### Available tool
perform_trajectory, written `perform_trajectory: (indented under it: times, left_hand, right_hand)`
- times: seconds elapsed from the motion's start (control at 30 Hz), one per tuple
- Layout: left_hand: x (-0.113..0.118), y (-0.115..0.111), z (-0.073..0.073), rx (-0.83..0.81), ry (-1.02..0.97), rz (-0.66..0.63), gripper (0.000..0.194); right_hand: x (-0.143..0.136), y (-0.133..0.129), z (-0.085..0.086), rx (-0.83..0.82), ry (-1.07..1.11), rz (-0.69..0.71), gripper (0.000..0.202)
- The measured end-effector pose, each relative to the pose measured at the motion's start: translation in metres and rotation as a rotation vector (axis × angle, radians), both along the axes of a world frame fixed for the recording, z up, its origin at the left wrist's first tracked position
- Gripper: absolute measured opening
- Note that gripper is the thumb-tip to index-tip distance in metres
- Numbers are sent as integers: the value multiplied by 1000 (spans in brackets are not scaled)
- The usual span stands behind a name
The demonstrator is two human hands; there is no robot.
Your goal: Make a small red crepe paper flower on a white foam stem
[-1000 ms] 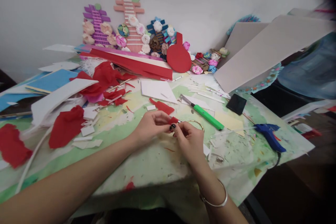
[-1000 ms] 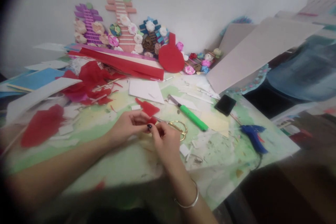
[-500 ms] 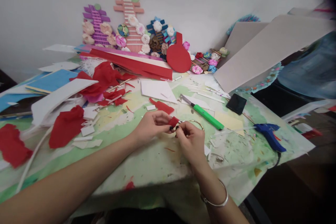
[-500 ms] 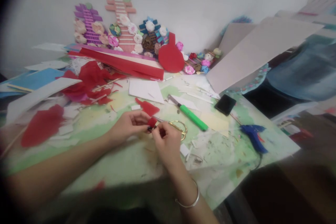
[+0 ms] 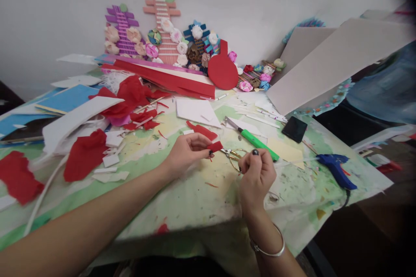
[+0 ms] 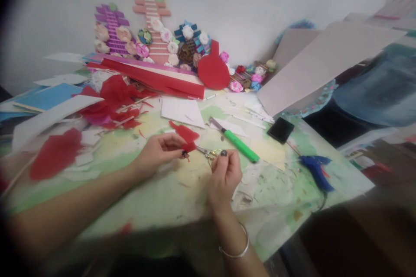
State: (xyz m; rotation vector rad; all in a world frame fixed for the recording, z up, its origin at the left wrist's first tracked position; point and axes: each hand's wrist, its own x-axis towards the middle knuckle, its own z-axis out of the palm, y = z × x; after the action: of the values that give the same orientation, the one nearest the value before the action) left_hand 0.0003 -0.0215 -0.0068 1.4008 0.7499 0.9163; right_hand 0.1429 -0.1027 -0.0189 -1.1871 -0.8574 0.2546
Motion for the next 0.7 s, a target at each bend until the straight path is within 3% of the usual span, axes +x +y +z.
perform_trajectory:
  times: [0.13,0.27,0.33,0.4,0.57,0.7]
  left_hand:
    - [-1,-3,-2,215,93,74,15]
    - [-1,-6,-2,367,149,114,14]
    - [-1,-6,-2,418,159,119,14]
    - [-1,-6,-2,449,159,116,20]
    - [-2,-8,-3,580,202,53,35]
    - [-3,-11,-1,672,246,33,35]
  right_hand:
    - [-4,-1,6,153,109,-84,31]
    - [-1,0,3,62,-3,-99,35]
    - [1,1,1,47,-45,-64,19]
    - [2,2,0,45,-144,-2,10]
    - [2,3,1,-63,-638,94,24]
    - [1,5,0,-38,-694,78,16]
